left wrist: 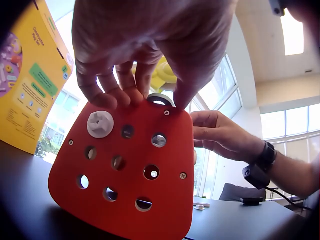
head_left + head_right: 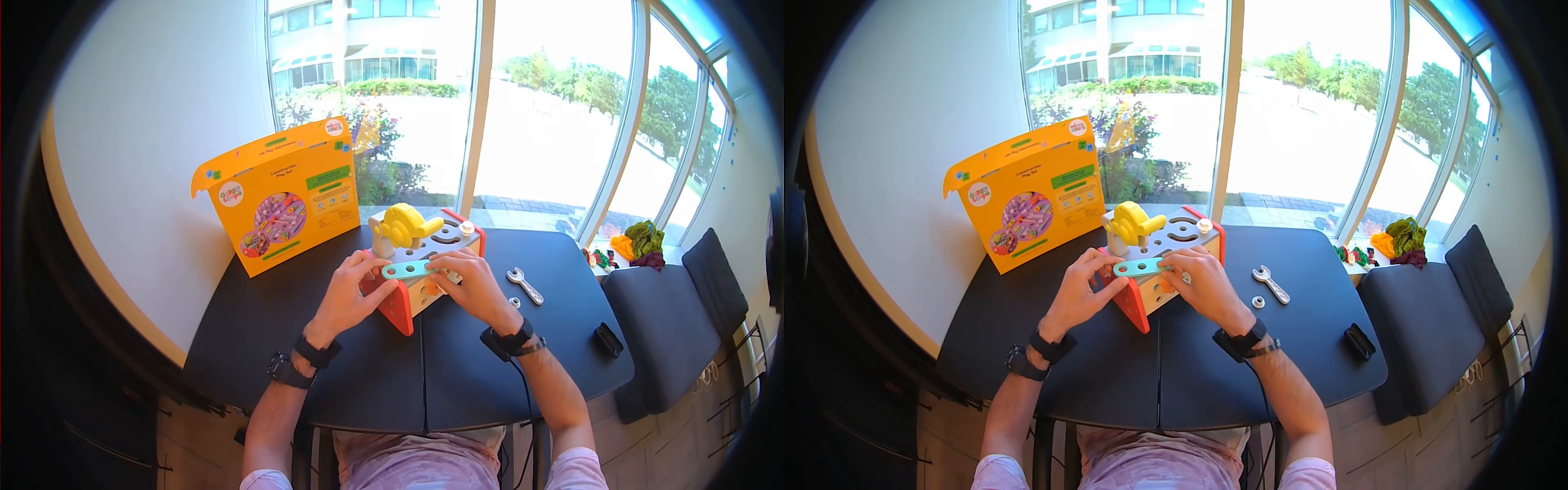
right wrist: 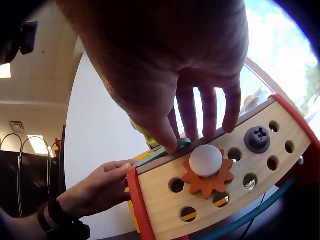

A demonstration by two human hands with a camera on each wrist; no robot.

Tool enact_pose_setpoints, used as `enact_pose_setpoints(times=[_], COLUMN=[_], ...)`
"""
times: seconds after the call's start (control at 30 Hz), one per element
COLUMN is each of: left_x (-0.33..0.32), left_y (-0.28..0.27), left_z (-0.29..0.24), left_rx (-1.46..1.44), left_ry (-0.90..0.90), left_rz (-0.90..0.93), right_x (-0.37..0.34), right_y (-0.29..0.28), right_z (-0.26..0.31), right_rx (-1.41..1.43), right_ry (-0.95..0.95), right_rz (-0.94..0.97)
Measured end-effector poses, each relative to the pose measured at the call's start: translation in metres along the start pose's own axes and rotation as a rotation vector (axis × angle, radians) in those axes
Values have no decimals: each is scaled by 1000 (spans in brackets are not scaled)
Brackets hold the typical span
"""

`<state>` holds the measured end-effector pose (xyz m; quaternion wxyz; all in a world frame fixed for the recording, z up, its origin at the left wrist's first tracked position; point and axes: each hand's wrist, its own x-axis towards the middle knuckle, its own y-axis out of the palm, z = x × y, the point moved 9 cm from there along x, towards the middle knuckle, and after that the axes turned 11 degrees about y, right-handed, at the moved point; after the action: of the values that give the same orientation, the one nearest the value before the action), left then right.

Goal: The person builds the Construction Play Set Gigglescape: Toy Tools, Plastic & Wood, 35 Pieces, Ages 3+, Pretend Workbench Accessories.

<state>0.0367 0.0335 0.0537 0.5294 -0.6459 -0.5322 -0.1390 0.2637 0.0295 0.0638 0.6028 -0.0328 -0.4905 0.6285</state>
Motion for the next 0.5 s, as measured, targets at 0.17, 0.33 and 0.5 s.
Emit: enact_pose_setpoints(times=[0.17, 0.33, 0.5], left_x=[0, 0, 0], left_y=[0, 2, 2], left_z=[-2, 2, 2], left_rx=[-4, -4, 0], left_ry=[1, 7, 6], left_rz=[24, 24, 17], right_x=[2, 3, 3], right_y=[1, 1, 1], right_z=[0, 1, 1], right_rx=[12, 8, 17], right_ry=[1, 1, 2], right_rz=[14, 24, 26])
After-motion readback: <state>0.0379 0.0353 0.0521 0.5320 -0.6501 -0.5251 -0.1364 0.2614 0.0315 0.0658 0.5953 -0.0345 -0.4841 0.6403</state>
